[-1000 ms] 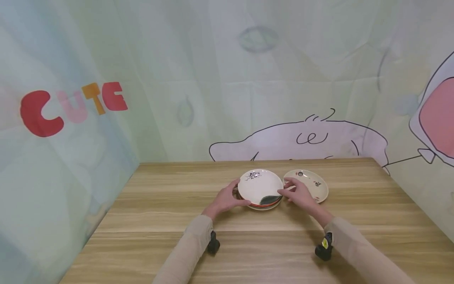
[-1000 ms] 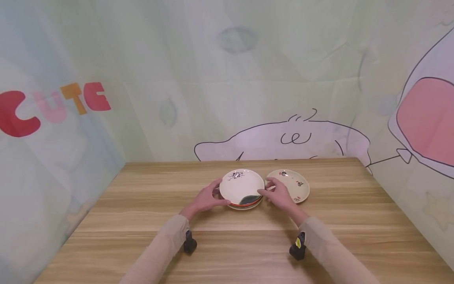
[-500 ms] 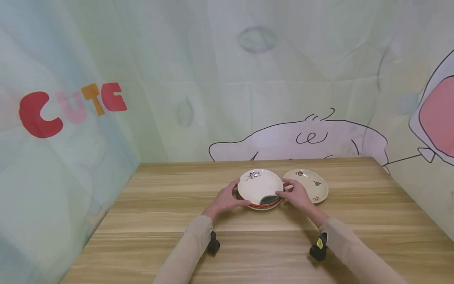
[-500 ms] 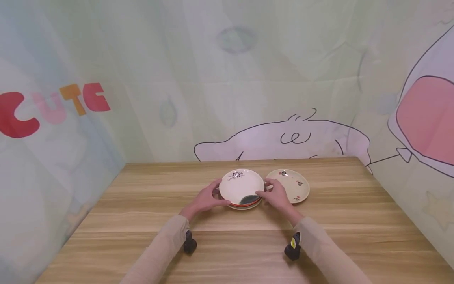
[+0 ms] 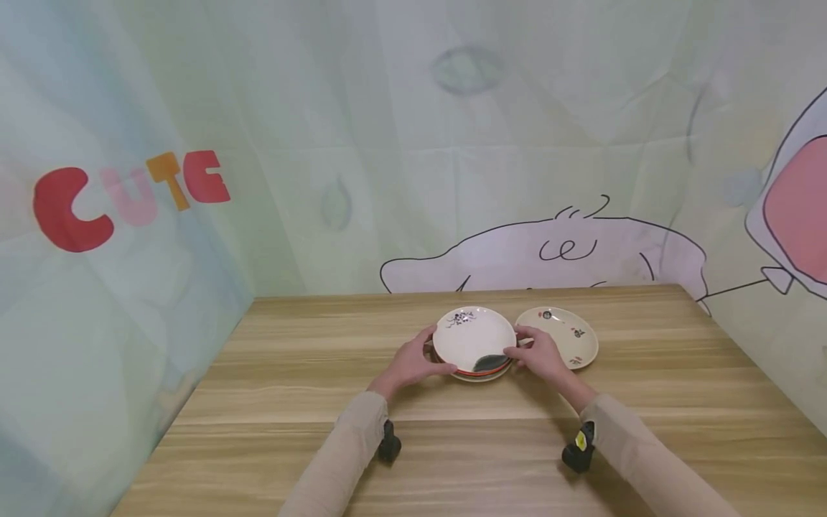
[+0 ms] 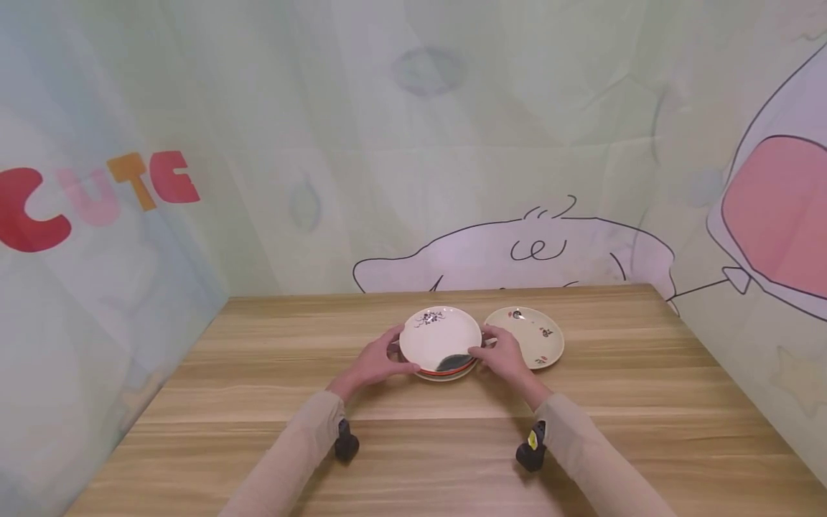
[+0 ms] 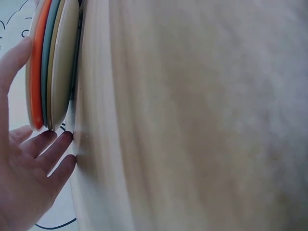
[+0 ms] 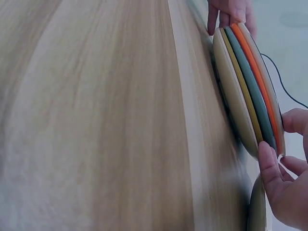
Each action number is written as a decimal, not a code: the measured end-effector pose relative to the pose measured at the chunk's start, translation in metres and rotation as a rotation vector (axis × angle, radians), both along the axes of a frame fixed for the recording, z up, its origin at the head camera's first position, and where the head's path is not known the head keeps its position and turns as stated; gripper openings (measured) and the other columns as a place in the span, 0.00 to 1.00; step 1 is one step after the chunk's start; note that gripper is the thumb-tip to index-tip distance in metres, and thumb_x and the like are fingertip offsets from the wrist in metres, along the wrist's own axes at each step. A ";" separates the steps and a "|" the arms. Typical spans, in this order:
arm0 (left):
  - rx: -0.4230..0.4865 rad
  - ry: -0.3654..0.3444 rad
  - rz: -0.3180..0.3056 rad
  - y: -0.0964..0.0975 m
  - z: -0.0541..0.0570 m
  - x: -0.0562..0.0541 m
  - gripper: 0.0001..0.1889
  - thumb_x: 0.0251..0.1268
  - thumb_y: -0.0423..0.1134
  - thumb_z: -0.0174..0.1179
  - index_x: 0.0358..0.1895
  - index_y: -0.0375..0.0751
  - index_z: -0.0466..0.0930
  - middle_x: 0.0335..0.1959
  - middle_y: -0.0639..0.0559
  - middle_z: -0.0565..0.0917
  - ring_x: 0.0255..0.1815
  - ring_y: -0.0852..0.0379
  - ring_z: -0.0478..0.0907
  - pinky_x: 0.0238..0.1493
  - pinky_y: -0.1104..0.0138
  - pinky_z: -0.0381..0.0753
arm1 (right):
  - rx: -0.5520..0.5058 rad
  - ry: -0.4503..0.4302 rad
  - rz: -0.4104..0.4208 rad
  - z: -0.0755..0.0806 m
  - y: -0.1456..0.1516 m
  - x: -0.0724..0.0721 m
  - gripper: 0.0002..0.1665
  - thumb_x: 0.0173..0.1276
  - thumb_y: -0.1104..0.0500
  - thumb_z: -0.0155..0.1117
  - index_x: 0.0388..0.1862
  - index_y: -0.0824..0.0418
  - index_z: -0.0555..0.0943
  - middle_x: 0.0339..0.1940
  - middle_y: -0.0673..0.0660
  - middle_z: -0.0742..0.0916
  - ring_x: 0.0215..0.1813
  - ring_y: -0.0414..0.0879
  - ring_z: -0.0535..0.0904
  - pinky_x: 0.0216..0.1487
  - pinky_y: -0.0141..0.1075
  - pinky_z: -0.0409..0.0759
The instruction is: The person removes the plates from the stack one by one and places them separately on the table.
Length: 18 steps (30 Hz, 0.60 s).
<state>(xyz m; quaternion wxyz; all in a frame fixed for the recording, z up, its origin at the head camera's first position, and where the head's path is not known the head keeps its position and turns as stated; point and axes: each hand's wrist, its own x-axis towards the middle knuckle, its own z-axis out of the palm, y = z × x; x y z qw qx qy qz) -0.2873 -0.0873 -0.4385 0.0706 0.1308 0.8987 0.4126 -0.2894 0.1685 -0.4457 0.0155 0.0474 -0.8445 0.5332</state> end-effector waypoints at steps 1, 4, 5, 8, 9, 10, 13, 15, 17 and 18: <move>0.001 -0.002 -0.001 0.000 0.000 0.000 0.51 0.41 0.55 0.70 0.69 0.42 0.53 0.63 0.40 0.67 0.63 0.47 0.65 0.65 0.54 0.60 | -0.003 -0.002 -0.002 0.000 0.000 0.000 0.33 0.53 0.67 0.64 0.59 0.76 0.67 0.48 0.70 0.77 0.30 0.41 0.78 0.27 0.32 0.80; 0.009 -0.007 -0.004 0.000 0.000 0.000 0.50 0.42 0.54 0.70 0.69 0.42 0.53 0.63 0.40 0.67 0.62 0.47 0.66 0.64 0.54 0.61 | -0.017 -0.006 -0.005 -0.001 0.000 0.000 0.33 0.53 0.67 0.64 0.59 0.76 0.66 0.48 0.71 0.77 0.30 0.41 0.78 0.27 0.32 0.81; 0.010 -0.009 -0.005 0.000 0.000 0.000 0.50 0.42 0.54 0.69 0.69 0.43 0.53 0.63 0.41 0.67 0.62 0.47 0.66 0.63 0.54 0.62 | -0.023 -0.007 -0.005 -0.001 0.001 0.000 0.33 0.54 0.68 0.63 0.59 0.76 0.66 0.48 0.71 0.77 0.30 0.41 0.78 0.27 0.32 0.81; 0.014 -0.014 -0.005 0.000 -0.001 -0.001 0.49 0.42 0.54 0.69 0.69 0.43 0.54 0.62 0.41 0.68 0.61 0.47 0.67 0.62 0.55 0.64 | -0.050 -0.015 0.004 -0.001 0.003 -0.001 0.34 0.54 0.68 0.63 0.60 0.77 0.65 0.50 0.73 0.76 0.31 0.42 0.78 0.28 0.34 0.81; 0.015 -0.014 -0.004 0.000 -0.001 -0.001 0.49 0.42 0.54 0.69 0.69 0.44 0.54 0.62 0.41 0.69 0.61 0.47 0.67 0.62 0.55 0.64 | -0.056 -0.018 0.010 -0.001 0.004 -0.001 0.33 0.55 0.68 0.63 0.60 0.77 0.64 0.50 0.73 0.76 0.32 0.42 0.78 0.29 0.34 0.82; 0.011 -0.016 -0.002 0.000 -0.002 -0.001 0.49 0.42 0.54 0.69 0.69 0.44 0.54 0.61 0.41 0.69 0.61 0.47 0.67 0.62 0.55 0.64 | -0.065 -0.020 0.015 -0.001 0.005 -0.001 0.33 0.56 0.68 0.62 0.60 0.77 0.64 0.51 0.74 0.75 0.32 0.42 0.78 0.29 0.34 0.82; 0.000 -0.020 0.000 0.000 -0.003 -0.002 0.49 0.42 0.55 0.69 0.69 0.44 0.55 0.61 0.42 0.70 0.60 0.48 0.67 0.61 0.55 0.64 | -0.088 -0.026 0.028 -0.002 0.008 0.000 0.33 0.57 0.67 0.62 0.60 0.77 0.64 0.52 0.74 0.75 0.35 0.43 0.78 0.31 0.35 0.82; -0.007 -0.022 0.001 0.000 -0.003 -0.003 0.49 0.42 0.56 0.69 0.69 0.45 0.55 0.61 0.43 0.70 0.60 0.48 0.67 0.61 0.54 0.64 | -0.108 -0.028 0.040 -0.002 0.009 0.000 0.33 0.58 0.67 0.61 0.60 0.77 0.63 0.53 0.75 0.74 0.36 0.44 0.79 0.32 0.36 0.82; -0.013 -0.026 0.003 0.000 -0.003 -0.003 0.49 0.42 0.56 0.69 0.68 0.45 0.55 0.61 0.44 0.69 0.61 0.48 0.67 0.62 0.53 0.64 | -0.126 -0.033 0.054 -0.001 0.011 0.000 0.33 0.58 0.68 0.60 0.61 0.77 0.62 0.53 0.76 0.74 0.36 0.44 0.79 0.33 0.37 0.82; -0.014 -0.030 0.007 0.000 -0.003 -0.003 0.49 0.42 0.56 0.69 0.68 0.45 0.55 0.61 0.44 0.69 0.61 0.48 0.67 0.62 0.53 0.63 | -0.131 -0.037 0.061 -0.001 0.011 0.001 0.33 0.58 0.68 0.60 0.61 0.77 0.62 0.54 0.76 0.74 0.36 0.44 0.79 0.33 0.37 0.82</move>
